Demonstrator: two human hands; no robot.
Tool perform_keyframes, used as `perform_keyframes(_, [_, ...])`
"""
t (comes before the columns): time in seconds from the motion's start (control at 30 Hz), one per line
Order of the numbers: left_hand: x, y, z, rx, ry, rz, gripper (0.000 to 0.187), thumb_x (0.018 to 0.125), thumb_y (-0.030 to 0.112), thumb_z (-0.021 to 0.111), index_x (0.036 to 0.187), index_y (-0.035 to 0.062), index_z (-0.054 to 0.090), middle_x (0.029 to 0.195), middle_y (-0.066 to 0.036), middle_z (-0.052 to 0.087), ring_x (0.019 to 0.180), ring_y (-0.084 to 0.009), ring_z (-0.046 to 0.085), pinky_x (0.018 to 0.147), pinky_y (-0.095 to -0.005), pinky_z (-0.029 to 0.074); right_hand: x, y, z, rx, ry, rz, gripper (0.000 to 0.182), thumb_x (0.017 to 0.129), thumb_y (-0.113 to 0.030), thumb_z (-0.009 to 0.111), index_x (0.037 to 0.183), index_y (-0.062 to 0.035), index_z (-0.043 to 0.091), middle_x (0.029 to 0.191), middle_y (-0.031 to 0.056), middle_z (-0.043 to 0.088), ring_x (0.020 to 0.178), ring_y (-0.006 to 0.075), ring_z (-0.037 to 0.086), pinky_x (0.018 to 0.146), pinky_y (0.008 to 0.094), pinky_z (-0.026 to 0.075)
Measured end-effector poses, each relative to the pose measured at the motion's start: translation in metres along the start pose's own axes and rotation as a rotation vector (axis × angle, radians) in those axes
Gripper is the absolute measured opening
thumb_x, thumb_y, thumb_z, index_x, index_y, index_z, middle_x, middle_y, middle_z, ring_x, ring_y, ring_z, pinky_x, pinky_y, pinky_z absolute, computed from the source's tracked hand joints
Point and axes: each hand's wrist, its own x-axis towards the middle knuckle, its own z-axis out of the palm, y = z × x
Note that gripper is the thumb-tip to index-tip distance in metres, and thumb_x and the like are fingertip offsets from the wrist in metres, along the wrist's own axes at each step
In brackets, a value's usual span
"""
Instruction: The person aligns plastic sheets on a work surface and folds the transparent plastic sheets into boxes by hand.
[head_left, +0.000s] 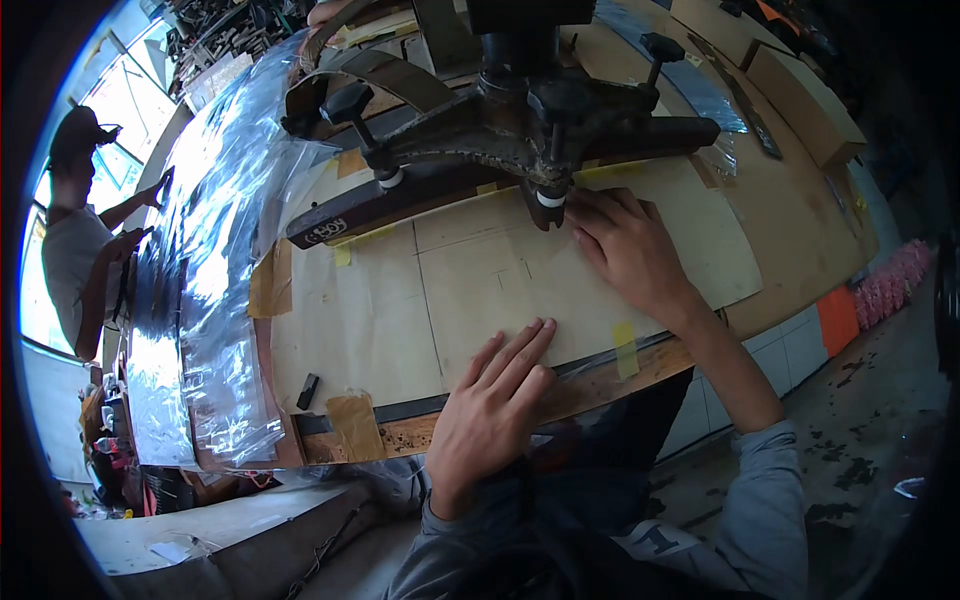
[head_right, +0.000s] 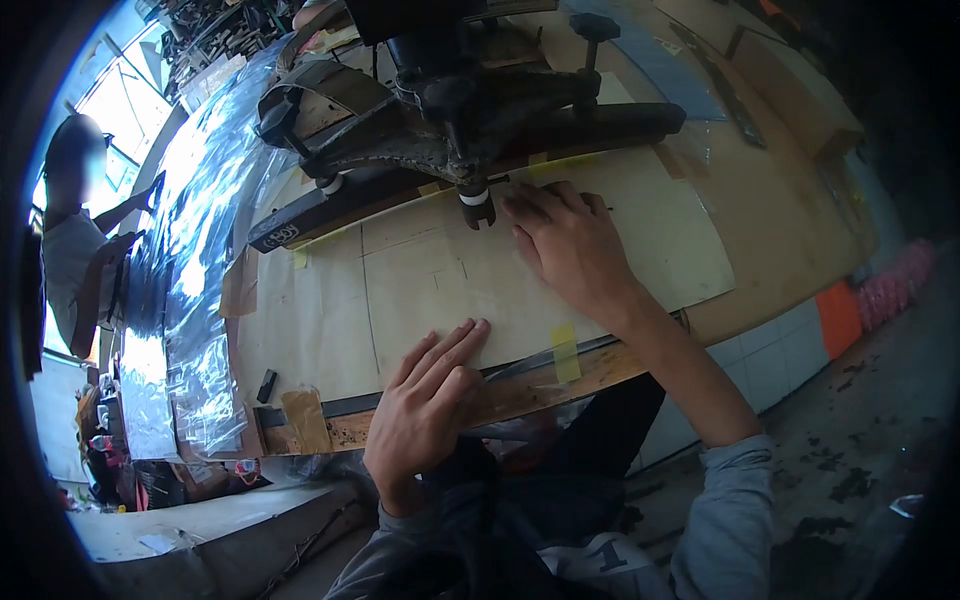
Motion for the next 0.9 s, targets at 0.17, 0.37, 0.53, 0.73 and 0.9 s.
perform_keyframes(0.17, [0.0007, 0.0003, -0.0003, 0.002, 0.014, -0.008, 0.011, 0.08, 0.007, 0.06, 0.089, 0.0049, 0.055, 0.139, -0.014, 0.052, 0.132, -0.0282, 0.047, 0.108, -0.0465, 0.037, 0.0015, -0.0002, -0.0003, 0.0, -0.002, 0.004, 0.03, 0.088, -0.019, 0.061, 0.116, -0.0107, 0.066, 0.12, 0.0055, 0.063, 0.111, 0.0247, 0.055, 0.09, 0.0437, 0.046])
perform_keyframes(0.37, [0.0, -0.0006, -0.0009, -0.006, -0.007, 0.002, 0.014, 0.079, 0.007, 0.055, 0.093, 0.004, 0.051, 0.143, -0.016, 0.048, 0.134, -0.0275, 0.044, 0.11, -0.0473, 0.035, 0.0017, 0.0001, -0.0003, 0.006, -0.015, 0.007, 0.029, 0.088, -0.019, 0.061, 0.116, -0.0106, 0.066, 0.12, 0.006, 0.063, 0.111, 0.0252, 0.055, 0.09, 0.044, 0.046])
perform_keyframes(0.53, [-0.0012, -0.0014, -0.0003, 0.001, -0.015, 0.003, 0.014, 0.08, 0.007, 0.055, 0.093, 0.0037, 0.051, 0.143, -0.016, 0.047, 0.134, -0.028, 0.044, 0.11, -0.0475, 0.035, 0.0021, 0.0, -0.0012, 0.005, -0.027, 0.005, 0.029, 0.088, -0.019, 0.061, 0.116, -0.0106, 0.066, 0.121, 0.0063, 0.063, 0.112, 0.0254, 0.054, 0.09, 0.044, 0.046])
perform_keyframes(0.73, [-0.0012, -0.0018, -0.0003, 0.003, -0.024, 0.003, 0.014, 0.08, 0.007, 0.055, 0.093, 0.0036, 0.051, 0.143, -0.016, 0.047, 0.135, -0.0283, 0.044, 0.11, -0.0476, 0.035, 0.0018, 0.0006, -0.0001, -0.003, -0.02, -0.001, 0.03, 0.089, -0.018, 0.061, 0.117, -0.0112, 0.066, 0.121, 0.0061, 0.062, 0.112, 0.0252, 0.054, 0.089, 0.0445, 0.046])
perform_keyframes(0.9, [-0.0008, -0.0024, 0.0, 0.003, -0.019, 0.012, 0.014, 0.08, 0.007, 0.055, 0.093, 0.0036, 0.051, 0.143, -0.016, 0.048, 0.134, -0.0285, 0.044, 0.11, -0.0475, 0.035, 0.0019, -0.0006, -0.0029, 0.003, -0.041, -0.003, 0.031, 0.088, -0.018, 0.061, 0.118, -0.0098, 0.065, 0.122, 0.0068, 0.062, 0.112, 0.0252, 0.054, 0.091, 0.0437, 0.046])
